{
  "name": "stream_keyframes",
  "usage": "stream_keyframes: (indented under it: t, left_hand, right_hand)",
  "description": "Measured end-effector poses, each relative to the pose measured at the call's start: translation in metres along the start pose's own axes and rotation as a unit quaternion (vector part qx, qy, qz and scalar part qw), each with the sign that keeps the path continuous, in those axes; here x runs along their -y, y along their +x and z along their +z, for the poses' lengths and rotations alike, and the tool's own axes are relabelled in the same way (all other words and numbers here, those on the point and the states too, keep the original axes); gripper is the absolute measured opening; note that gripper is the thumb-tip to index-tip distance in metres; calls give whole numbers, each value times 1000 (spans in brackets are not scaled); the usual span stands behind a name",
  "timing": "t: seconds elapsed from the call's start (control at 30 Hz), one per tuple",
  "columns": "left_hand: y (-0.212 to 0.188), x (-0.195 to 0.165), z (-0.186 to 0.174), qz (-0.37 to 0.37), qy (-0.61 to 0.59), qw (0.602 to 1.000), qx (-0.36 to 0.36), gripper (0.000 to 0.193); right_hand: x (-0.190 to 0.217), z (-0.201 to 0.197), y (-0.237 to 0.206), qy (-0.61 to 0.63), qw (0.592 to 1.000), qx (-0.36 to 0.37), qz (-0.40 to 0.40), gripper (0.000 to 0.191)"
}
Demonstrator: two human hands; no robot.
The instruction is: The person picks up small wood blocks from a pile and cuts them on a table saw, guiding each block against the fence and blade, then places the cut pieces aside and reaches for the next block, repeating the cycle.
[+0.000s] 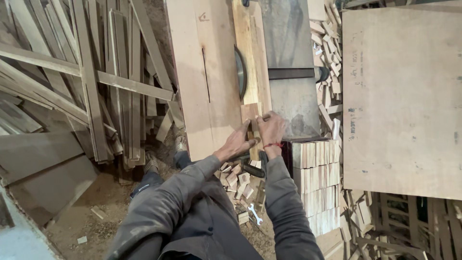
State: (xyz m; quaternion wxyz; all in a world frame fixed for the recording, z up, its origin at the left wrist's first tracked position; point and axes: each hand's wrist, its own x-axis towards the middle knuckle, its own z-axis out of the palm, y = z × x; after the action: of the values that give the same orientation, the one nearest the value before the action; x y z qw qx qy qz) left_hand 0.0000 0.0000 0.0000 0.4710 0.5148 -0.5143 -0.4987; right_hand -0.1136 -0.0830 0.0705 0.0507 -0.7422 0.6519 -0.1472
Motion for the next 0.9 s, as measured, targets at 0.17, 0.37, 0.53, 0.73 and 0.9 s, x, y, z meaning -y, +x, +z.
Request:
stream_keyframes:
  t: [0.17, 0.37, 0.53, 0.73, 0.9]
  left_hand:
    - [10, -4, -11, -58, 3, 998, 34, 100]
    - [34, -1, -30, -46, -21, 998, 25, 100]
    - [49, 9, -37, -86, -34, 995, 33, 106]
    - [64, 11, -48, -42, -34, 999, 7, 106]
    - [73, 7, -55, -53, -57, 997, 1, 105]
  right_hand:
    - [18, 0, 12, -20, 1000, -3, -4, 22]
    - [33, 9, 36, -9, 1000, -5, 12, 24]
    - [35, 27, 52, -8, 999, -31, -36, 22]
    - [49, 34, 68, -24, 999, -28, -15, 24]
    - [60, 36, 80, -36, 999, -20, 7, 24]
